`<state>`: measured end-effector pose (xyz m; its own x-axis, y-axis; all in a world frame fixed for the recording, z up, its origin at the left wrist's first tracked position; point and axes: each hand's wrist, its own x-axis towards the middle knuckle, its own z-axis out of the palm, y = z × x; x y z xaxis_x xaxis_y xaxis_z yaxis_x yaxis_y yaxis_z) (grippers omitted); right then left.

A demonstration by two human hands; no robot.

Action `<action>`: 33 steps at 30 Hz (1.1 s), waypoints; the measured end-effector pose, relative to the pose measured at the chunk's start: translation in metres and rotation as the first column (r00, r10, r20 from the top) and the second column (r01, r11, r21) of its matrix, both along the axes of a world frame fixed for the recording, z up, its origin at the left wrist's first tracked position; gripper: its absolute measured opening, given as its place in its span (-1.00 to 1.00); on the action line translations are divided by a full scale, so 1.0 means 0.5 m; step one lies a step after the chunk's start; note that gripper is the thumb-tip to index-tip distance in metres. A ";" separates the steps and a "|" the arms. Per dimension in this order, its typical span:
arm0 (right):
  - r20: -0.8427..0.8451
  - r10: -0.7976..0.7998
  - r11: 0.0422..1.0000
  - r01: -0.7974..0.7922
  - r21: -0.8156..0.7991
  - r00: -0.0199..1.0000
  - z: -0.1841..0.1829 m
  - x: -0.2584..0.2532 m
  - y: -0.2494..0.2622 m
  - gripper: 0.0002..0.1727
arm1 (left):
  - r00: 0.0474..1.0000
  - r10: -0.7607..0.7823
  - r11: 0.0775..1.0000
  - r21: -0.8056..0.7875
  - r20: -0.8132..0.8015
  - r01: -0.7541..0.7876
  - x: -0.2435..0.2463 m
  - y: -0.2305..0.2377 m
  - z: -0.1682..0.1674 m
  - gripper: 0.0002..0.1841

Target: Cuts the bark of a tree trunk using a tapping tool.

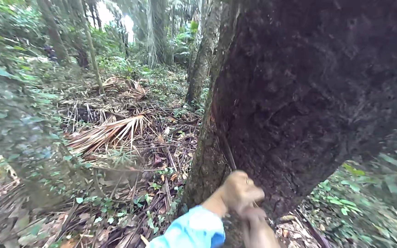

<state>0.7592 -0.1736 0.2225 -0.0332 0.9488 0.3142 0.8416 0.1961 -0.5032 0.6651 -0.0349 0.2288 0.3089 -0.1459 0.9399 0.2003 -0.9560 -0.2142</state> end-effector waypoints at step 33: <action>0.025 0.068 0.991 -0.071 0.115 0.997 0.051 0.028 0.043 -0.78 | 1.000 -0.014 1.000 -0.007 0.018 0.014 0.017 0.038 0.055 -0.22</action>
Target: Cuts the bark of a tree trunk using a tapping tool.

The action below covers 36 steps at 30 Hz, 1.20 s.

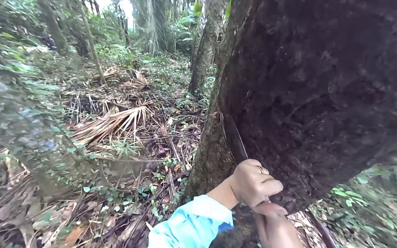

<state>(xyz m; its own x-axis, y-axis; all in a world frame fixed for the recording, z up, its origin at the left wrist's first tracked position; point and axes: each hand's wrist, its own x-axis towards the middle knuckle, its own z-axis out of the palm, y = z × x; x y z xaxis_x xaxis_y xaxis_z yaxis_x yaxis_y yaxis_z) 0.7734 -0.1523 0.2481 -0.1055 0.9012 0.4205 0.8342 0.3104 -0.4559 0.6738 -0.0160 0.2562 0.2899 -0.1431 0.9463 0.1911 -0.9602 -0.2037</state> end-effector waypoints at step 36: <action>-0.140 0.086 0.941 -0.035 0.336 0.986 -0.072 0.055 -0.010 -0.38 | 0.822 0.561 0.575 -0.761 0.101 -0.299 -0.129 0.095 -0.003 -0.43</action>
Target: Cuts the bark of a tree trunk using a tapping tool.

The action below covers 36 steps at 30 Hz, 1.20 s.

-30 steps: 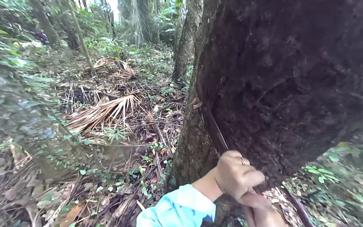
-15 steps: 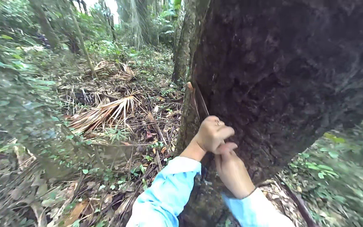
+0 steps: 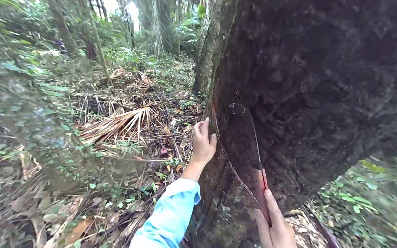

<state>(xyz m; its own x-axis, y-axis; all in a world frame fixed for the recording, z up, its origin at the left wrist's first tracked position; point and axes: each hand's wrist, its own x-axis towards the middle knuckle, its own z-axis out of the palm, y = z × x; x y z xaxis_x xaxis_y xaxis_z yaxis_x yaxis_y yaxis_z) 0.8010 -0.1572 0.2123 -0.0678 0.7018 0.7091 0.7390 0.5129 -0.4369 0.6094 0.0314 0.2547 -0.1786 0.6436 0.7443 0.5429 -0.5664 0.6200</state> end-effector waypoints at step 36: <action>-0.171 0.188 0.981 -0.194 -0.018 0.967 -0.070 -0.017 -0.065 -0.37 | 0.979 -0.041 0.998 -0.042 0.200 0.050 -0.017 0.121 0.130 -0.63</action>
